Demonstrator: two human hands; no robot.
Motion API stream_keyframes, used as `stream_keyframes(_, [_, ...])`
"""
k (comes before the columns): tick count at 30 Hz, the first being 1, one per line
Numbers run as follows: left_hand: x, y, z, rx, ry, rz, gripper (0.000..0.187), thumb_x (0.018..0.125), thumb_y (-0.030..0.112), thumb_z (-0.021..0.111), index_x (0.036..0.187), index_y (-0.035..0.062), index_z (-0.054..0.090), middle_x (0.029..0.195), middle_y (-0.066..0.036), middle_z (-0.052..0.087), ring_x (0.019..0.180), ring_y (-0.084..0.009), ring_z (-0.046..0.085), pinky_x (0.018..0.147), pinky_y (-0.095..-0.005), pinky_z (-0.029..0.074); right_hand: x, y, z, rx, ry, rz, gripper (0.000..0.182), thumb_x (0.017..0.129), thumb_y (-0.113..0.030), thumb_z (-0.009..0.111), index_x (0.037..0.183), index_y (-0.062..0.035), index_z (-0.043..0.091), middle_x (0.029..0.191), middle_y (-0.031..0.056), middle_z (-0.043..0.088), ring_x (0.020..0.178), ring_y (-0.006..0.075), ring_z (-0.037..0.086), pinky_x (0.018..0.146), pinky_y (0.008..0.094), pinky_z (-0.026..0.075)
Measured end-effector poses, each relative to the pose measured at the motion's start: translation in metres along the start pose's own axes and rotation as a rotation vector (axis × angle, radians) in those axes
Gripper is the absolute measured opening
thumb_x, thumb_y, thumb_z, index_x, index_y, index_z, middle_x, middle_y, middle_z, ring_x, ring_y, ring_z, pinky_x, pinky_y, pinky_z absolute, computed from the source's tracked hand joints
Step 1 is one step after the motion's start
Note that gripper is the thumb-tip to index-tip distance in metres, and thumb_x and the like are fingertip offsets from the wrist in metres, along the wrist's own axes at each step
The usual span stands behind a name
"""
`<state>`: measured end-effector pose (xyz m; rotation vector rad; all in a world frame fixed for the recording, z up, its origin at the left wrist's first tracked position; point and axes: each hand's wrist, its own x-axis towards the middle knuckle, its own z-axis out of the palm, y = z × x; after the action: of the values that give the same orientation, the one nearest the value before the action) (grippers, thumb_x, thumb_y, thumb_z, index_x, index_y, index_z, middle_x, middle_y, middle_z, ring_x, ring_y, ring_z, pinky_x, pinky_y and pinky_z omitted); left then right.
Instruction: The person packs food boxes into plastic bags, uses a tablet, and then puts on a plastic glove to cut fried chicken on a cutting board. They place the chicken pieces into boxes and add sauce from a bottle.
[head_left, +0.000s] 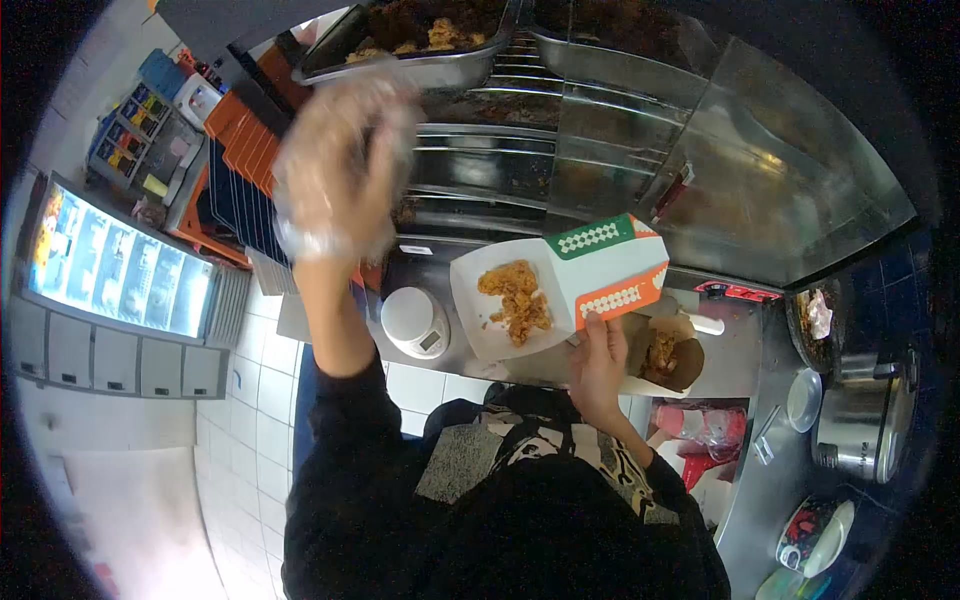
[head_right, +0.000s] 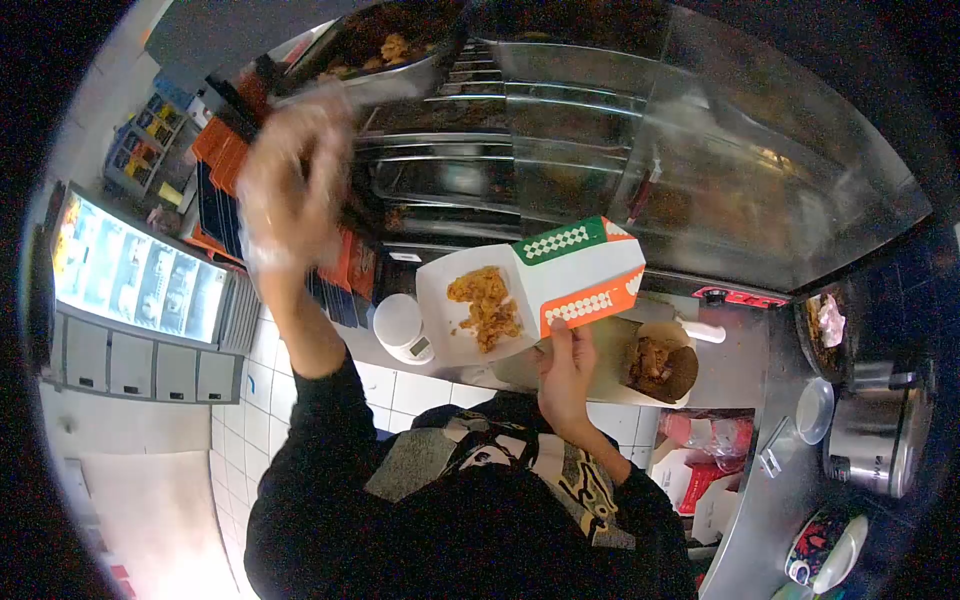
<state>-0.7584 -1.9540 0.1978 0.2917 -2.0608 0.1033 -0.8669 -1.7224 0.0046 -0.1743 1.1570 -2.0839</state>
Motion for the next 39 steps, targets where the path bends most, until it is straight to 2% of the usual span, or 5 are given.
stream_keyframes(6, [0.046,-0.088,0.006,0.374,-0.079,-0.019,0.023,0.081,0.019,0.055,0.101,0.0117,0.062,0.103,-0.012,0.061,0.097,-0.0333,0.056,0.085,-0.0412,0.044,-0.001,0.000,0.000,-0.029,0.011,-0.017,0.030,0.094,-0.020,0.046,0.122,-0.0113,0.044,0.113,0.0017,0.055,0.100,0.0129,0.055,0.074,0.0313,0.047])
stream_keyframes(8, [0.065,-0.111,0.010,0.475,-0.478,-0.064,0.025,0.086,0.021,0.050,0.105,0.0111,0.061,0.103,-0.016,0.061,0.097,-0.0341,0.056,0.083,-0.0412,0.044,0.000,-0.001,0.002,-0.015,-0.015,-0.019,0.030,0.094,-0.020,0.046,0.122,-0.0110,0.044,0.114,0.0022,0.055,0.100,0.0132,0.055,0.074,0.0317,0.047])
stream_keyframes(11, [0.082,-0.159,0.070,0.417,0.056,0.000,0.029,0.089,0.032,0.050,0.101,0.0103,0.063,0.098,-0.017,0.063,0.094,-0.0327,0.058,0.081,-0.0401,0.045,0.000,0.000,-0.005,-0.002,-0.026,0.005,0.030,0.094,-0.019,0.046,0.122,-0.0096,0.044,0.115,0.0032,0.055,0.099,0.0145,0.056,0.078,0.0347,0.048])
stream_keyframes(16, [0.132,-0.165,0.077,0.557,-0.635,-0.257,0.029,0.088,0.033,0.051,0.100,0.0099,0.063,0.098,-0.016,0.063,0.094,-0.0324,0.059,0.081,-0.0398,0.046,0.002,0.002,-0.010,-0.034,-0.016,-0.012,0.032,0.094,-0.018,0.047,0.124,-0.0079,0.044,0.113,0.0040,0.054,0.098,0.0149,0.057,0.075,0.0324,0.052])
stream_keyframes(39, [0.124,-0.145,0.054,0.206,-0.626,-0.121,0.032,0.086,0.037,0.056,0.097,0.0081,0.064,0.097,-0.014,0.064,0.091,-0.0307,0.060,0.079,-0.0386,0.046,-0.004,-0.002,-0.007,-0.009,0.012,-0.017,0.033,0.092,-0.017,0.048,0.124,-0.0068,0.044,0.112,0.0042,0.054,0.098,0.0139,0.056,0.074,0.0337,0.052])
